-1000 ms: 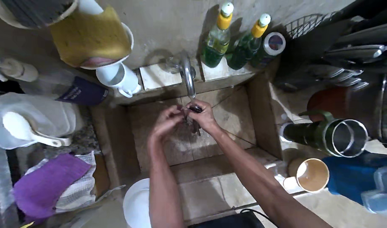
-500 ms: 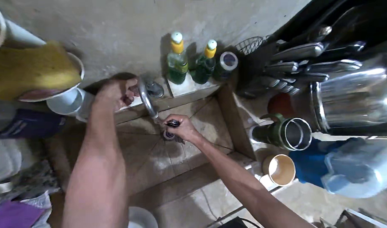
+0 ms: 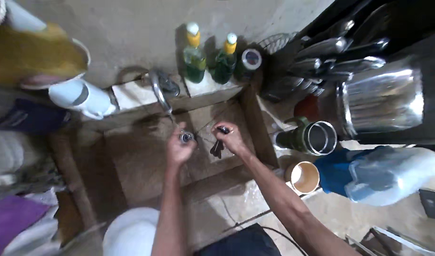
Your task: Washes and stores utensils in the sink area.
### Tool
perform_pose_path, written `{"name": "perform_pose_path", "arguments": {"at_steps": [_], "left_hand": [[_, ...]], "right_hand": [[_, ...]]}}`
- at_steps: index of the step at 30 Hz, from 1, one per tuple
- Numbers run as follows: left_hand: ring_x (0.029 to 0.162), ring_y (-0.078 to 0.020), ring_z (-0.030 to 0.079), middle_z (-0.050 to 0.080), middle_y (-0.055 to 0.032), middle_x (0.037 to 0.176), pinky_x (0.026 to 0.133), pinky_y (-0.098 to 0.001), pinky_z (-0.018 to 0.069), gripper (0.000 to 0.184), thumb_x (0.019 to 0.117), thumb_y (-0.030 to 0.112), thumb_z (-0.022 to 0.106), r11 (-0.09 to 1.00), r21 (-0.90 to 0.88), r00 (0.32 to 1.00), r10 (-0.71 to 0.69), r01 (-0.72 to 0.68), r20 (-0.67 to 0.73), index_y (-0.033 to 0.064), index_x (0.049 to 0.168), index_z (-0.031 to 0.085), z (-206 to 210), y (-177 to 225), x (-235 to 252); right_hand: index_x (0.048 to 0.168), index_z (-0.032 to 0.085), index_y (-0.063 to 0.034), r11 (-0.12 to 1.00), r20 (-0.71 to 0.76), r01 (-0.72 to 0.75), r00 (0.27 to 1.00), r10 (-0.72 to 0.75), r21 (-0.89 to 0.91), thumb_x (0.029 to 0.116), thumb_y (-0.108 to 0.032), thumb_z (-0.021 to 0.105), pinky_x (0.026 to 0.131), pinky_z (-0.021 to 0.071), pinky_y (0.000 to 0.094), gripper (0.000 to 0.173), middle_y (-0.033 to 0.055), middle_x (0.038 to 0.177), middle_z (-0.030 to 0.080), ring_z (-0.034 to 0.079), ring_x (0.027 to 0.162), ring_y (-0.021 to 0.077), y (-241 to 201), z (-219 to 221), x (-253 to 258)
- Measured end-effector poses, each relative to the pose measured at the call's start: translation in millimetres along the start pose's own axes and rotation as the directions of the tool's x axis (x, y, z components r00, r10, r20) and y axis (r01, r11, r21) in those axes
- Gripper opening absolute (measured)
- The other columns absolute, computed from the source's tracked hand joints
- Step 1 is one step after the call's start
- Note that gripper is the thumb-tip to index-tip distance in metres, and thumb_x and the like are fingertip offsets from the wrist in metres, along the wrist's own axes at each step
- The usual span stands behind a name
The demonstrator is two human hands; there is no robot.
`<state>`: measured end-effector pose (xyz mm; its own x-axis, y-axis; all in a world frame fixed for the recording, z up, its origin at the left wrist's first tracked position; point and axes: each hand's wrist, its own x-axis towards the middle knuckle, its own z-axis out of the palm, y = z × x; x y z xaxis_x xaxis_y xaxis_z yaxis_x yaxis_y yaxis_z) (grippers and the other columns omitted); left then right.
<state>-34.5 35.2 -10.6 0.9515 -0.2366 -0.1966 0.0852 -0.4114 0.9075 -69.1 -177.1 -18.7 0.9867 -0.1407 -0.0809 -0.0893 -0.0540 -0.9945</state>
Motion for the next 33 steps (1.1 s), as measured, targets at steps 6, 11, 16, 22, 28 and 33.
{"name": "perform_pose_path", "arguments": {"at_steps": [6,11,16,22,28,33], "left_hand": [[0.112,-0.0357,0.067,0.067,-0.0234,0.121,0.098,-0.0538,0.0534,0.048,0.0896,0.007,0.075,0.998,-0.012,0.996,0.064,-0.064,0.061,-0.002,0.133,0.058,75.6,63.8,-46.6],[0.08,-0.0197,0.069,0.07,-0.0137,0.091,0.07,-0.0366,0.0598,0.036,0.0759,0.007,0.079,0.819,-0.1,0.814,0.535,-0.565,-0.225,-0.0032,0.109,0.068,43.2,183.7,-67.3],[0.085,-0.0246,0.07,0.072,-0.0174,0.093,0.079,-0.0441,0.0597,0.03,0.0825,0.008,0.076,0.911,-0.134,0.917,0.369,-0.389,-0.155,-0.0055,0.109,0.07,77.6,103.5,-42.4],[0.112,-0.0296,0.068,0.072,-0.0218,0.115,0.104,-0.0472,0.0521,0.034,0.0944,0.015,0.067,0.988,-0.024,0.988,-0.152,0.152,0.0,-0.0064,0.12,0.067,103.1,43.1,-66.1],[0.088,-0.0254,0.072,0.073,-0.0191,0.099,0.079,-0.0431,0.0608,0.043,0.0799,0.007,0.079,0.915,0.029,0.864,0.389,-0.401,-0.318,-0.0053,0.119,0.066,34.6,154.7,-84.5],[0.115,-0.0347,0.063,0.063,-0.0258,0.129,0.099,-0.0551,0.0505,0.053,0.0991,0.016,0.065,0.97,0.051,0.96,-0.226,0.237,-0.166,-0.0046,0.144,0.048,52.2,84.2,-107.3]], "right_hand": [[0.1,0.072,0.0026,0.962,0.014,0.271,0.962,-0.272,0.027,0.0852,0.004,0.07,0.081,0.0586,0.0269,0.015,0.0068,0.098,0.072,0.068,0.089,0.009,-58.7,9.6,-24.0],[0.102,0.073,-0.0053,0.67,0.076,0.743,0.667,-0.741,0.01,0.0885,-0.003,0.073,0.085,0.0598,0.039,0.014,0.005,0.101,0.072,0.069,0.096,0.0195,-210.4,-16.2,-46.0],[0.097,0.074,-0.0122,0.819,0.011,0.574,0.819,-0.574,-0.007,0.0856,-0.008,0.075,0.085,0.0596,0.0316,0.013,-0.0034,0.099,0.072,0.068,0.094,0.0089,-122.0,-1.6,-34.4],[0.1,0.071,-0.0053,0.999,0.089,0.036,0.995,-0.034,-0.02,0.0861,-0.01,0.072,0.075,0.0587,0.0342,0.015,0.0028,0.094,0.071,0.067,0.082,0.0109,-44.1,12.4,-48.9],[0.097,0.07,-0.002,0.716,0.114,0.697,0.709,-0.696,0.045,0.0837,-0.002,0.074,0.088,0.055,0.0223,0.014,0.0021,0.098,0.07,0.065,0.096,0.0048,-222.3,11.8,-59.4],[0.098,0.074,0.0102,0.805,0.126,0.561,0.799,-0.588,0.196,0.0819,0.008,0.076,0.089,0.058,0.0383,0.017,0.0203,0.097,0.073,0.07,0.094,0.0248,-159.1,22.5,-73.5]]}}
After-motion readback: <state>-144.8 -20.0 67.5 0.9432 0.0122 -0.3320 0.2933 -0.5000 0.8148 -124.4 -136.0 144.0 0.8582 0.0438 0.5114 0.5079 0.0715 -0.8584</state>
